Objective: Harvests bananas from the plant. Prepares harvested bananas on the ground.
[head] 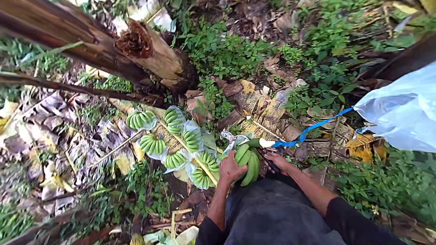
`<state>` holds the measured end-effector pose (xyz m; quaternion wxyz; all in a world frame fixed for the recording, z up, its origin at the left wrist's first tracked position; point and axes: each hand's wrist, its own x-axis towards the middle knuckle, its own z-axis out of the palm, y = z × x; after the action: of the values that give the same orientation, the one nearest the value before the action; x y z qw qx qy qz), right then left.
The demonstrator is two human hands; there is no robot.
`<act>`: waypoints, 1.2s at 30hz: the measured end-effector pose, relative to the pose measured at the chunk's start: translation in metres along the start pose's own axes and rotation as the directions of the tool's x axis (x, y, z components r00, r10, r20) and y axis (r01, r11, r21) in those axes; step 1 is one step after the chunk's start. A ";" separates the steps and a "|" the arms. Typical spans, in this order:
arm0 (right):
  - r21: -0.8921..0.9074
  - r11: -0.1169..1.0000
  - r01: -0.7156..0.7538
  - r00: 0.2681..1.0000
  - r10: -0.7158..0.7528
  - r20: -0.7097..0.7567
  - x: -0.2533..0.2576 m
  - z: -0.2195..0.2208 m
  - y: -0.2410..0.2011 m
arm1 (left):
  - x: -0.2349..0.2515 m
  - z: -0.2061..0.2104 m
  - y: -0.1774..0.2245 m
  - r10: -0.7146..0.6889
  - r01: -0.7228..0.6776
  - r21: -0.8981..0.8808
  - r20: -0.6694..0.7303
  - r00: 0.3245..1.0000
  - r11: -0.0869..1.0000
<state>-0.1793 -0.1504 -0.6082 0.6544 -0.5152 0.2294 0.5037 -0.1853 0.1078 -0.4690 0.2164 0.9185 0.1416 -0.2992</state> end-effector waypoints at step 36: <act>0.418 0.647 0.637 0.754 -0.636 -0.166 -0.153 0.139 -0.244 | 0.012 0.038 -0.073 0.093 -0.093 0.001 0.030 0.995 0.996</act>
<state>-0.0509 -0.0797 -0.3239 0.8891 -0.3978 0.1453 0.1736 -0.2231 0.1545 -0.5262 0.2310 0.9198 0.0950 -0.3026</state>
